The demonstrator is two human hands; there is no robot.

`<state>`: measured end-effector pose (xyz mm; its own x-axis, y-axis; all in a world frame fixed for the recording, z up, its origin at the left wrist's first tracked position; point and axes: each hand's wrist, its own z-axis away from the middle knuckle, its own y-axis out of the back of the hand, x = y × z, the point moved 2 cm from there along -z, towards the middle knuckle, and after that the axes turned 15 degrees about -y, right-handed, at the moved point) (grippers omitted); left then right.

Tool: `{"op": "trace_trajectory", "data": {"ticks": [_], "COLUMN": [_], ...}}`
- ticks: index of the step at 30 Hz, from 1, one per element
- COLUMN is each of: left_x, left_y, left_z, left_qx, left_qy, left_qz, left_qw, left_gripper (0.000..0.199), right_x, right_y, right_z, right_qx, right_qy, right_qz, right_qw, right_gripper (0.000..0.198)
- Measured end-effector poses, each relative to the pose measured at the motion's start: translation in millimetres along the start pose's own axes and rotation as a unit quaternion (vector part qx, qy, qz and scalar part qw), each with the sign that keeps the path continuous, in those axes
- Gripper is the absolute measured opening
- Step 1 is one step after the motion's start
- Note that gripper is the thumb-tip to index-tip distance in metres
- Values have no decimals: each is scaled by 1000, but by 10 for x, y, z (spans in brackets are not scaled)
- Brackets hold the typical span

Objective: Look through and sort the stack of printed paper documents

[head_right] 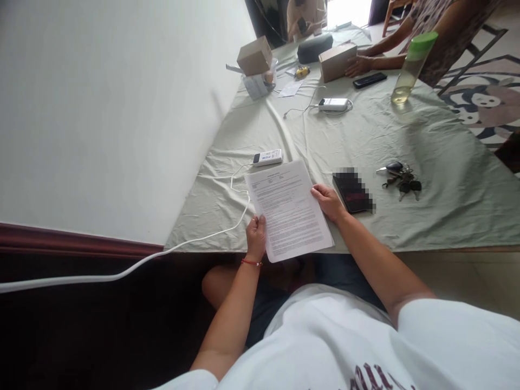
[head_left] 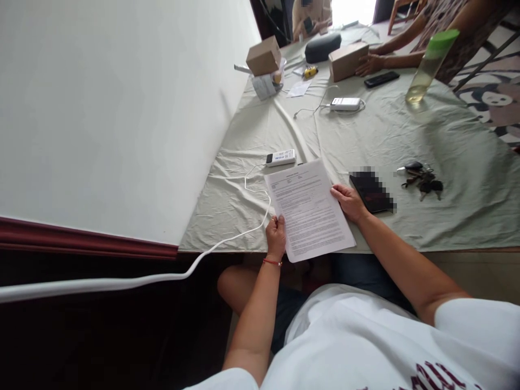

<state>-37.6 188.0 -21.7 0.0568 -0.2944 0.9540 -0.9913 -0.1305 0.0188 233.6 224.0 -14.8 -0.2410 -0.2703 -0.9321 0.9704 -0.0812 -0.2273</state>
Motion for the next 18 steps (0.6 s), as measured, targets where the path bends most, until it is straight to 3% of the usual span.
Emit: {"op": "trace_trajectory", "data": {"ticks": [18], "left_x": [-19], "left_y": [8], "left_z": [-6], "left_qx": [-1], "left_qy": [-1], "left_qz": [17], "left_qw": [1000], "left_gripper": [44], "right_x": [77], "right_y": [39], "right_z": [-64], "right_qx": [10], "right_qy": [10], "right_qz": [36], "right_qw": [999], "right_gripper": [39]}}
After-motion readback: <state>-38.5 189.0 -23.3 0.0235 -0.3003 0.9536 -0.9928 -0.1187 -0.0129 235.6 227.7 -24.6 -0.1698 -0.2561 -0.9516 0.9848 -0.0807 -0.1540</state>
